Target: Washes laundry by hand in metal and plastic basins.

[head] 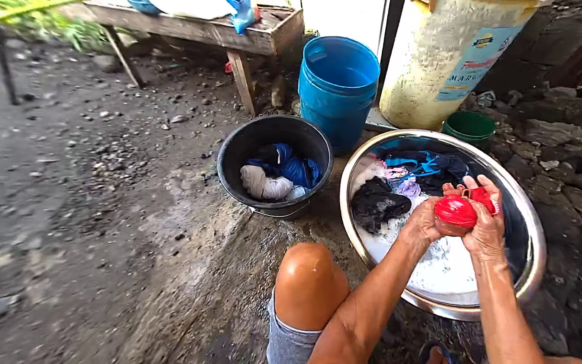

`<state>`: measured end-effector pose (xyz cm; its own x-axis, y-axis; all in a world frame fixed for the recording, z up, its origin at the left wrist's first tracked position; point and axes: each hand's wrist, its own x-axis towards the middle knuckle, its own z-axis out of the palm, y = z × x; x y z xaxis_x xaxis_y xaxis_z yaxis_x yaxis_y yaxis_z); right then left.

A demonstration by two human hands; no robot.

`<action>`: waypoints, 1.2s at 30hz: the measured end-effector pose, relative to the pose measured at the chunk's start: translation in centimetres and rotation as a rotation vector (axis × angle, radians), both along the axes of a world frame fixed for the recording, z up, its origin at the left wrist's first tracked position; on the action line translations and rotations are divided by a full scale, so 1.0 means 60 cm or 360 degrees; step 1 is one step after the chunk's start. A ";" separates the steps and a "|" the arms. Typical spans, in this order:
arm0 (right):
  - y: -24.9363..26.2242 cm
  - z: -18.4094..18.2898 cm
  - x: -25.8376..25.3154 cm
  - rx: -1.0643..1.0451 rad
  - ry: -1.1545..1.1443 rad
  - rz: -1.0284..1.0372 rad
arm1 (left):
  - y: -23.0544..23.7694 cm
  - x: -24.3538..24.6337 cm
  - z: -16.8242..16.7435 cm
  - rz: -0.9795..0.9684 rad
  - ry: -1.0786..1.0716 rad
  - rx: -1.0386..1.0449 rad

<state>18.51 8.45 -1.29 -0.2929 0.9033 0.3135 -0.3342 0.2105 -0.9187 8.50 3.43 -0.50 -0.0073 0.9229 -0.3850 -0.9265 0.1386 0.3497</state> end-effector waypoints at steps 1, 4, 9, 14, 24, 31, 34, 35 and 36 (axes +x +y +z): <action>0.003 0.010 0.005 0.0012 -0.0014 0.0073 | 0.000 -0.002 0.009 -0.0064 0.0021 -0.0007; -0.002 0.047 0.012 0.0144 -0.0271 0.0076 | -0.008 -0.003 0.039 -0.0152 0.0134 0.0053; -0.023 0.096 0.008 0.0776 -0.0701 -0.0162 | -0.013 -0.014 0.056 -0.0340 0.0488 0.0424; -0.068 0.098 -0.011 0.1446 -0.1016 -0.0457 | -0.057 -0.031 0.039 -0.0305 0.1715 0.0352; -0.140 0.003 -0.018 0.2284 -0.1021 -0.0342 | 0.043 -0.032 0.084 -0.1970 0.1488 0.0953; -0.163 -0.055 -0.039 0.2177 -0.1473 -0.0221 | 0.038 0.007 0.036 -0.2199 0.2603 0.0611; -0.174 -0.048 -0.042 0.1598 -0.1876 0.0424 | 0.041 0.028 0.022 -0.2239 0.3019 0.0385; -0.174 -0.046 -0.045 0.1288 -0.1948 0.0651 | 0.039 0.032 0.016 -0.2231 0.3084 0.0338; -0.172 -0.049 -0.047 0.1084 -0.1983 0.0765 | 0.038 0.035 0.004 -0.2201 0.3128 0.0314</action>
